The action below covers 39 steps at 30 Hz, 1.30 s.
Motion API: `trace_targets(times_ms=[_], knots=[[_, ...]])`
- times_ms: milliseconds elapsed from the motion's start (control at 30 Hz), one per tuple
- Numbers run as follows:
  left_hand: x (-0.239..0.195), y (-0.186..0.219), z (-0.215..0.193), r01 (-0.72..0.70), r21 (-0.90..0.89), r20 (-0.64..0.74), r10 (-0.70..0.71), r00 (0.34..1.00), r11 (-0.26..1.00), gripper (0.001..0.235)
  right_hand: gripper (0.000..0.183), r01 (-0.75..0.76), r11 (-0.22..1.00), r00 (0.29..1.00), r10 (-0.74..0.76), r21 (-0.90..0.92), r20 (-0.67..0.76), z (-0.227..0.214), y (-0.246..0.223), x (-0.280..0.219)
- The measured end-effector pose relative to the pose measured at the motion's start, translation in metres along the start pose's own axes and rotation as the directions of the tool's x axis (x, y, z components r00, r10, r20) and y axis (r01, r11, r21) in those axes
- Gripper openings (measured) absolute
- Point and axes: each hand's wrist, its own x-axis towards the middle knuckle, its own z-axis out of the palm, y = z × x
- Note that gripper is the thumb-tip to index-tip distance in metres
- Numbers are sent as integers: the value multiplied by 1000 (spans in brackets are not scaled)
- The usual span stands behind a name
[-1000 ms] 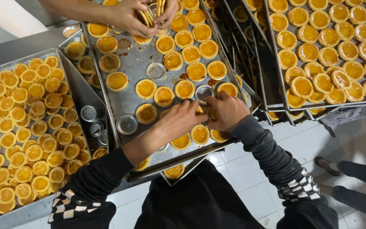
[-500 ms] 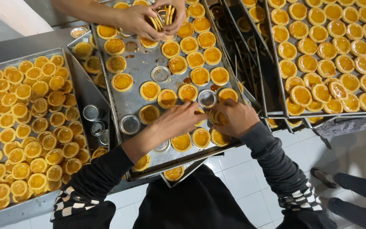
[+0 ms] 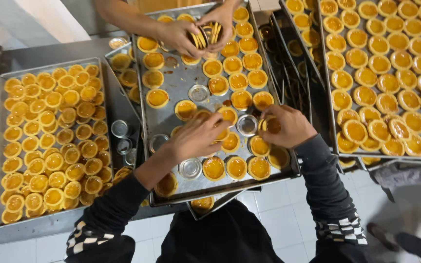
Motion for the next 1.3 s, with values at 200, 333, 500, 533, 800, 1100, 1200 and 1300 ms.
trace_targets(times_ms=[200, 333, 500, 533, 800, 1100, 1200, 1300], knots=[[-33, -88, -14, 302, 244, -231, -248, 941, 921, 58, 57, -43, 997, 999, 45, -71, 25, 4, 63, 59], [-46, -151, -20, 346, 380, -240, -270, 933, 858, 49, 61, 70, 987, 998, -70, -146, 4, 22, 63, 84], [-49, -168, -20, 392, 404, -136, -369, 919, 826, 42, 69, 208, 909, 978, -200, -360, 60, 39, 73, 93], [-51, -166, -21, 404, 402, -141, -381, 914, 822, 42, 69, 221, 907, 975, -211, -359, 66, 38, 74, 92], [-53, -173, -24, 375, 286, -56, -375, 925, 882, 55, 74, 194, 883, 976, -128, -427, 178, 31, 71, 86], [-46, -161, -51, 336, 228, -26, -340, 940, 914, 53, 71, 163, 910, 980, -106, -381, 166, 13, 48, 81], [-45, -168, -51, 315, 270, 12, -330, 944, 910, 55, 76, 142, 905, 985, -90, -401, 146, 18, 55, 81], [-44, -172, -50, 300, 270, 34, -320, 947, 915, 57, 70, 139, 926, 984, -91, -351, 151, 4, 36, 72]])
